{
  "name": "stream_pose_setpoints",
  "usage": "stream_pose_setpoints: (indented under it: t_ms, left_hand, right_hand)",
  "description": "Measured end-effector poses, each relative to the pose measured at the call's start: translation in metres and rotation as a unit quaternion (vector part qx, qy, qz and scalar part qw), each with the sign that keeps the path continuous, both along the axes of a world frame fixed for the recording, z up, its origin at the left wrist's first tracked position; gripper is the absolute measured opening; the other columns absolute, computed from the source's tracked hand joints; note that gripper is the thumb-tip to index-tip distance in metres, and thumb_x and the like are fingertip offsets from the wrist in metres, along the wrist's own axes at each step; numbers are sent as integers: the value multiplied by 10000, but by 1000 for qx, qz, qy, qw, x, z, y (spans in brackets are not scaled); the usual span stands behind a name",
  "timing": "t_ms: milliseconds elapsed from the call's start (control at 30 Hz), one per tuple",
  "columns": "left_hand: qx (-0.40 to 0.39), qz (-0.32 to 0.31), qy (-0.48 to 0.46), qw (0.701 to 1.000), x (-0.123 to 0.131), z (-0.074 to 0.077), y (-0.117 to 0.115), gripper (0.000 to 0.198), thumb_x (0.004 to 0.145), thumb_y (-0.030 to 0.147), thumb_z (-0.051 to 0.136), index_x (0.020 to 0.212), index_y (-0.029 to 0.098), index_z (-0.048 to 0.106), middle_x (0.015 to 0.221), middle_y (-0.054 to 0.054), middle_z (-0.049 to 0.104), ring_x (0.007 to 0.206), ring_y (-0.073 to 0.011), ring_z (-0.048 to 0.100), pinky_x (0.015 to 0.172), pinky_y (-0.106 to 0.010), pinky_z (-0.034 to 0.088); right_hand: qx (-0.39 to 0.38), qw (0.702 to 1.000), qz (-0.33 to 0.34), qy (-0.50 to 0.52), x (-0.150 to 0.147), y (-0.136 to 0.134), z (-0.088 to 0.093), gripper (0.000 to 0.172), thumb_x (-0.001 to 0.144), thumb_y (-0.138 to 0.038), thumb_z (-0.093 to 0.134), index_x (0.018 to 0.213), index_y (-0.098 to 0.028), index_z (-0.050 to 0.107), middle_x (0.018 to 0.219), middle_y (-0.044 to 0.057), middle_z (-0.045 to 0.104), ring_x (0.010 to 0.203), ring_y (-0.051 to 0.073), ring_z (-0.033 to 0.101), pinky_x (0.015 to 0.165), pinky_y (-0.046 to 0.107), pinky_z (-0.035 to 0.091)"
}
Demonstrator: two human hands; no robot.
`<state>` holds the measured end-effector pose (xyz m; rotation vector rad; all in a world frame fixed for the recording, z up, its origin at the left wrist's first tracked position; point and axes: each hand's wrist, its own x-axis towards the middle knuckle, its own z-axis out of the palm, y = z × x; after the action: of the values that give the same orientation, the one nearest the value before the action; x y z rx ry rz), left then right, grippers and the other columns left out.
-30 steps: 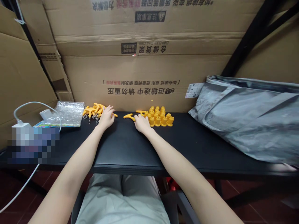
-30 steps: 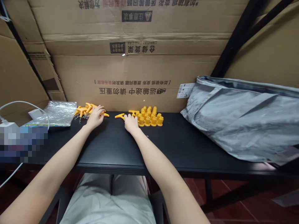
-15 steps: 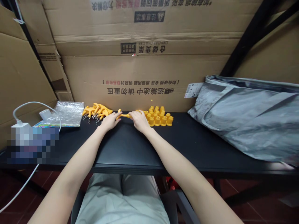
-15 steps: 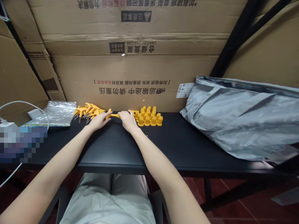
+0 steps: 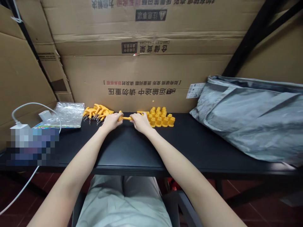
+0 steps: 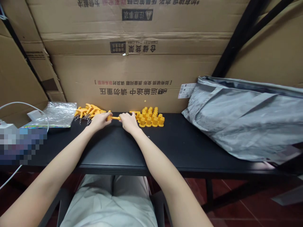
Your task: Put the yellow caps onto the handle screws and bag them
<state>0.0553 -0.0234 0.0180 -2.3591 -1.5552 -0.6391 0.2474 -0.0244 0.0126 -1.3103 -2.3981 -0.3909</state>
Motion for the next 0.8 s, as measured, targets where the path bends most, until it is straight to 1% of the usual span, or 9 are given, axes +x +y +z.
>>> stream_pose_setpoints:
  t_ms: [133,233,300,400,467,533,600,700,800]
  left_hand:
    - [-3,-13,-4,1000,-2,1,1,316,821,257,525,1115,204,627,995,-67,715,896,-204,671,793,-279,485]
    - [-6,-6,-6,1000,-3,4,0,306,806,238,544,1093,200,643,961,-65,718,886,-207,674,795,-281,488]
    - [1,0,-5,1000,-3,6,-2,313,806,241,553,1103,204,645,974,-69,716,900,-211,673,795,-283,491]
    - [32,3,-4,999,-2,8,-5,412,834,272,540,1240,224,585,1039,-73,702,938,-211,667,799,-278,493]
    - [50,3,-8,999,-1,8,-6,505,855,298,525,1355,237,489,1062,-72,696,936,-202,669,802,-268,491]
    - [60,13,-15,998,1,8,-7,566,867,314,520,1417,236,412,1069,-75,697,925,-197,673,802,-259,491]
    - [60,29,-20,998,3,7,-6,589,868,322,526,1432,224,389,1068,-82,701,926,-203,677,799,-257,492]
    - [44,51,-16,998,6,6,-6,602,856,321,545,1429,216,395,1047,-88,710,934,-218,680,793,-263,496]
    - [24,58,-5,998,6,6,-5,609,840,282,553,1425,204,401,1051,-95,711,945,-227,681,808,-278,499]
  right_hand:
    - [19,1000,6,5,-1,0,3,198,949,-200,438,1079,-172,585,1074,101,664,1018,250,533,956,446,228]
    - [33,999,13,9,-2,0,3,189,949,-195,433,1062,-181,584,1065,100,667,1000,244,529,937,432,227]
    - [38,999,18,13,-2,0,2,185,947,-196,436,1062,-178,579,1066,102,665,998,243,530,931,424,229]
    - [34,999,21,32,2,1,2,192,946,-207,442,1090,-172,564,1085,108,661,1015,246,537,935,421,228]
    - [29,998,21,51,4,2,2,206,948,-211,438,1116,-173,551,1109,112,656,1032,247,541,938,422,227]
    - [29,997,21,66,6,4,0,216,949,-208,430,1131,-176,542,1128,115,650,1044,245,543,935,419,230]
    - [32,997,20,73,7,5,-1,219,950,-203,422,1135,-176,536,1132,117,646,1049,244,544,922,410,239]
    - [30,997,18,65,6,6,-3,214,954,-203,414,1128,-168,533,1123,124,644,1040,247,544,898,393,250]
    - [19,999,15,42,3,6,-4,202,956,-212,420,1107,-152,539,1096,131,648,1011,252,547,877,379,249]
